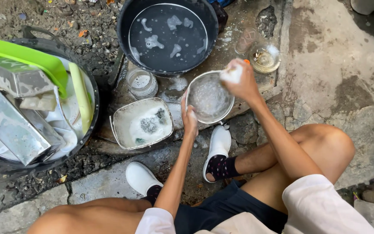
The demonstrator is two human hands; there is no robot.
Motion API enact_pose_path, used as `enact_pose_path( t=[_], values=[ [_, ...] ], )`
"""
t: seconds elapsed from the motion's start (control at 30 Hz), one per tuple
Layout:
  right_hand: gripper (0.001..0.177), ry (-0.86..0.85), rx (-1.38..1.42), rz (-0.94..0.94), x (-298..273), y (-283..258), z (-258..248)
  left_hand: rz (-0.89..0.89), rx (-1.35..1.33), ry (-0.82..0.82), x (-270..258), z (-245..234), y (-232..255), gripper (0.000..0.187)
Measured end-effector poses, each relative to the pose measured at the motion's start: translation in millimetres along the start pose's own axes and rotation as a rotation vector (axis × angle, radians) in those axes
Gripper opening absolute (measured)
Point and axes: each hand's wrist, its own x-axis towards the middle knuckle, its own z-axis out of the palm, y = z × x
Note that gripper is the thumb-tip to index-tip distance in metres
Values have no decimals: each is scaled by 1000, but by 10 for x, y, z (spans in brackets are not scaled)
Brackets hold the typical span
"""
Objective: Washing dishes and kitchenware in basins on the ground.
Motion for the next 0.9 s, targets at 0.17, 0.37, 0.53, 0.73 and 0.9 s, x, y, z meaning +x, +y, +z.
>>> enact_pose_path(
  t=[0.17, 0.37, 0.53, 0.73, 0.9],
  values=[
    [25, 32, -258, -207, -253, 134, 575, 55, 313, 21, -399, 274, 649, 68],
    [37, -285, 345, 241, -344, 398, 1091, -55, 532, 50, -349, 246, 433, 66],
    [54, -522, 70, -535, -323, 303, 756, 517, 462, 111, -113, 37, 111, 63],
    [44, -199, 222, -37, -304, 624, 1209, 608, 571, 54, -377, 245, 524, 63],
    [39, -296, -114, -115, -388, 595, 1076, 624, 636, 89, -245, 134, 215, 66]
  ],
)
